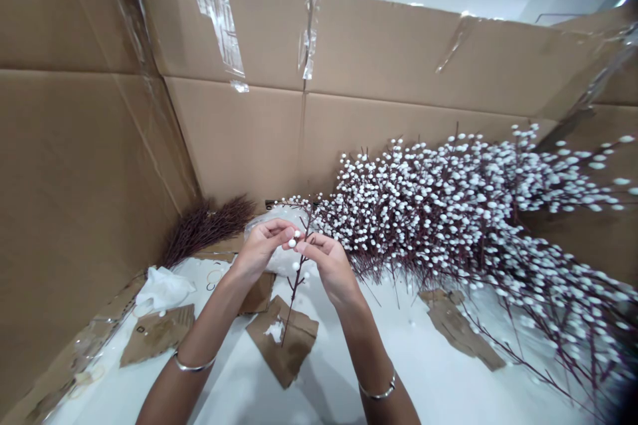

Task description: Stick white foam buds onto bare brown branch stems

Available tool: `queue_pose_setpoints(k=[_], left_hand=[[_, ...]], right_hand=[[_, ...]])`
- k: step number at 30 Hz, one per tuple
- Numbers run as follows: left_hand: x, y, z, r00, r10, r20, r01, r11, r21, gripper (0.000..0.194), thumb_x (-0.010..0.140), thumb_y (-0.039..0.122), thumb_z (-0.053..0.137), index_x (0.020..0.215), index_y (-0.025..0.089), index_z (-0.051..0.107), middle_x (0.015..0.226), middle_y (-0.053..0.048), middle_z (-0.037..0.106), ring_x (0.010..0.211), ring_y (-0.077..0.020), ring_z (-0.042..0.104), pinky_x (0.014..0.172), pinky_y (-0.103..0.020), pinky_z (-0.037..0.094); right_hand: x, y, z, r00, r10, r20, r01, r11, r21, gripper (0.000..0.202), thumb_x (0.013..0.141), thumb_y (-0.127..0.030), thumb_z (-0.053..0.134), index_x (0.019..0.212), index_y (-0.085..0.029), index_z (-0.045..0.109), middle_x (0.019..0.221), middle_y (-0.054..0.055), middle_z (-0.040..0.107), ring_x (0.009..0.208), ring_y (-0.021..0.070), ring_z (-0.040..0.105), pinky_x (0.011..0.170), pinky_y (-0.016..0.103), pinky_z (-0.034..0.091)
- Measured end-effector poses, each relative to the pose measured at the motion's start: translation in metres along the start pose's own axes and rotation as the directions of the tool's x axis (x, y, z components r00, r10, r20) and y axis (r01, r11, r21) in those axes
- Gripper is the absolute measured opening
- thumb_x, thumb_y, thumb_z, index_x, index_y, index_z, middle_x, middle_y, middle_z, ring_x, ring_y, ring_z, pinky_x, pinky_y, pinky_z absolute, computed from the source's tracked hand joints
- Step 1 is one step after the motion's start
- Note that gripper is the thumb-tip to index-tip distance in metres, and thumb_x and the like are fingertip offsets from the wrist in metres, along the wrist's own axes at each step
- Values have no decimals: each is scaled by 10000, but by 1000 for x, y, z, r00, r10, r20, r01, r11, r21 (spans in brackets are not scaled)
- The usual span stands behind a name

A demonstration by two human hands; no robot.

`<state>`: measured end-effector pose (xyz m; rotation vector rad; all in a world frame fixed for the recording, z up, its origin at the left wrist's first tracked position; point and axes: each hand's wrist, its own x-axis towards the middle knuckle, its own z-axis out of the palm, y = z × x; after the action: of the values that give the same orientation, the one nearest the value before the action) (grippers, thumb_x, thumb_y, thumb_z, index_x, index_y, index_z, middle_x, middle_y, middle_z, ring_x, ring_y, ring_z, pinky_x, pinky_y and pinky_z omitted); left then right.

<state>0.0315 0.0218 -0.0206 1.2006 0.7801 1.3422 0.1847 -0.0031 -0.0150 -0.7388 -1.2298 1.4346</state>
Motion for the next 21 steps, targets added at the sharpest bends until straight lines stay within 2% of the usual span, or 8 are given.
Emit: queue_pose_setpoints(k=[5,12,15,21], left_hand=[[-2,1,1,999,37,-8,-36,999,29,299,666,450,838,745,174,755,759,-45,733,554,-95,547,553,-231,438],[-4,4,1,993,102,-54,-99,993,57,250,644,377,860,718,165,749,774,-63,753,646,-151,647,578,-251,486],[-5,6,-1,990,138,-33,-136,989,53,207,651,333,861,707,169,747,789,-65,759,714,-173,679,608,-258,510],[-5,8,-2,986,164,-7,-164,986,12,161,655,295,863,684,182,752,764,-49,759,690,-154,677,615,-249,514]], right_hand=[[-1,1,0,1000,0,6,0,1000,-13,205,742,-312,724,634,-198,592,691,-8,642,748,168,582,755,289,436],[-5,-5,5,1000,6,-25,-6,1000,-8,216,709,-318,745,614,-198,592,675,-12,623,715,160,554,721,284,430],[-7,-7,8,1000,17,-22,-17,999,30,213,702,-308,749,607,-195,595,657,-13,620,706,157,552,715,280,421],[-10,-9,10,999,28,-23,-27,999,33,181,712,-325,745,656,-197,631,696,-3,666,722,165,578,740,292,431]])
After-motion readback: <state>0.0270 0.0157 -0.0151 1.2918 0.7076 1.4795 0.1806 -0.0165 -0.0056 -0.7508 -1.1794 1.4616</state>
